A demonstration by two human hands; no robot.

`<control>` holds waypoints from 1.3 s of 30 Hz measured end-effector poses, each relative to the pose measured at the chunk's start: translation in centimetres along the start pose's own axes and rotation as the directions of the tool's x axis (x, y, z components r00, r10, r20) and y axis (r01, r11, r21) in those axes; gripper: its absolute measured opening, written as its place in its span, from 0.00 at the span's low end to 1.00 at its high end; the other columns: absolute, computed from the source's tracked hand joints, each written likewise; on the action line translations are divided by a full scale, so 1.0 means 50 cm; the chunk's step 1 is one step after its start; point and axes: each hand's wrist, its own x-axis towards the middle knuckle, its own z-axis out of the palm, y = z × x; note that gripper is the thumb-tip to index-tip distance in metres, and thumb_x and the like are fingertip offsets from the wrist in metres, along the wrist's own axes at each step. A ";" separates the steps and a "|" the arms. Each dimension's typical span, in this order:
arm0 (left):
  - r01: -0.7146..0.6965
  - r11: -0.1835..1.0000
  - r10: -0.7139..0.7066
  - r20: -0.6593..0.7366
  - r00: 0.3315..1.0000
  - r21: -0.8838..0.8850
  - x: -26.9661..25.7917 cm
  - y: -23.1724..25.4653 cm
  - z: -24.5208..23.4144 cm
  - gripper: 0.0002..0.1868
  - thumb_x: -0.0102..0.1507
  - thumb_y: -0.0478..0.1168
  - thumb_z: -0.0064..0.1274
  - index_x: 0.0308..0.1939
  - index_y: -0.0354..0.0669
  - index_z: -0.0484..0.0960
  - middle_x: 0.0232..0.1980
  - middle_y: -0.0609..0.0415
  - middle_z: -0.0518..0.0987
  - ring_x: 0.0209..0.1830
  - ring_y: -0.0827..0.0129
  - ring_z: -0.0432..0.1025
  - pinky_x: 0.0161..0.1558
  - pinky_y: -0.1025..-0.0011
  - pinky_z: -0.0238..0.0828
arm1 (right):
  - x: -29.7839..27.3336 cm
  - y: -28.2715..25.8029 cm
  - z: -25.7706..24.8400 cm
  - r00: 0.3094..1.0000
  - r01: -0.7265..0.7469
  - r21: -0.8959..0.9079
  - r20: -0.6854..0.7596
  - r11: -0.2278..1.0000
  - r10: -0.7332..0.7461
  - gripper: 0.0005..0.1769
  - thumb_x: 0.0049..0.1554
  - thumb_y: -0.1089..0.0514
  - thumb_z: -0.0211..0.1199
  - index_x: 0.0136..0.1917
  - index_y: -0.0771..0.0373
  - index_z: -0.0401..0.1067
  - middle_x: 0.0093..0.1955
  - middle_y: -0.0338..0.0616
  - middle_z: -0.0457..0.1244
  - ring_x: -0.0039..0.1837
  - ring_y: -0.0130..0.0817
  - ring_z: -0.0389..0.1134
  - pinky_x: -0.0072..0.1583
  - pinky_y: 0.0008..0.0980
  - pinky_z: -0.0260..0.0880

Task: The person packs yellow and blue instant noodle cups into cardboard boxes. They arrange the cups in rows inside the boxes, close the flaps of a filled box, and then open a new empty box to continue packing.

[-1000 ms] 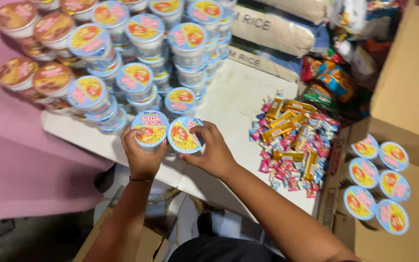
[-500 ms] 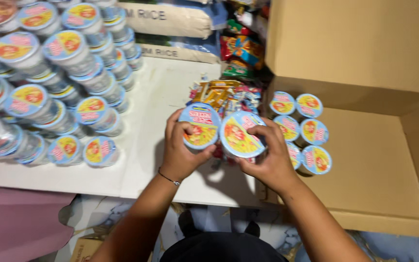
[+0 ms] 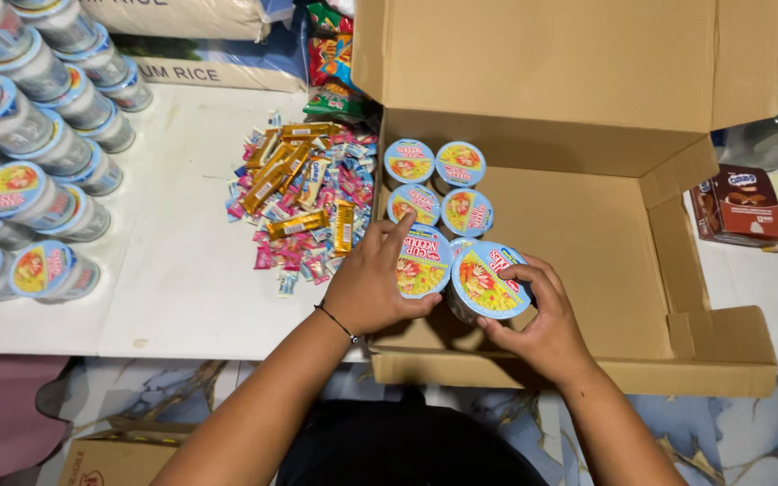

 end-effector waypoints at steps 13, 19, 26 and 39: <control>-0.060 0.901 -0.137 0.413 0.900 0.430 -0.024 0.013 0.088 0.59 0.49 0.73 0.57 0.71 0.35 0.61 0.62 0.39 0.67 0.68 0.46 0.61 0.71 0.37 0.41 | -0.069 0.125 -0.003 0.980 -0.177 0.083 -0.079 0.981 0.184 0.33 0.44 0.56 0.79 0.60 0.62 0.68 0.65 0.51 0.61 0.68 0.43 0.63 0.66 0.40 0.65; -0.160 0.783 -0.291 0.582 0.759 0.601 -0.007 -0.002 0.122 0.57 0.51 0.73 0.54 0.69 0.33 0.64 0.66 0.40 0.65 0.72 0.49 0.56 0.73 0.37 0.36 | -0.078 0.131 0.009 0.917 -0.380 0.259 -0.021 0.888 0.399 0.33 0.44 0.53 0.77 0.60 0.59 0.67 0.65 0.48 0.59 0.66 0.39 0.65 0.56 0.37 0.72; -0.146 0.748 -0.357 0.578 0.734 0.647 -0.008 -0.007 0.152 0.59 0.51 0.76 0.56 0.69 0.33 0.62 0.69 0.40 0.62 0.73 0.49 0.53 0.72 0.36 0.30 | -0.074 0.129 0.016 0.945 -0.314 0.146 -0.048 0.938 0.324 0.34 0.43 0.54 0.79 0.59 0.61 0.68 0.64 0.50 0.60 0.67 0.42 0.64 0.61 0.40 0.68; -0.059 0.757 -0.427 0.561 0.710 0.650 -0.003 -0.024 0.169 0.56 0.49 0.64 0.69 0.71 0.42 0.61 0.68 0.46 0.65 0.72 0.52 0.57 0.74 0.37 0.35 | -0.035 0.118 -0.012 0.825 -0.442 -0.112 0.339 0.890 0.453 0.40 0.37 0.49 0.81 0.60 0.59 0.69 0.67 0.51 0.58 0.70 0.45 0.62 0.67 0.40 0.64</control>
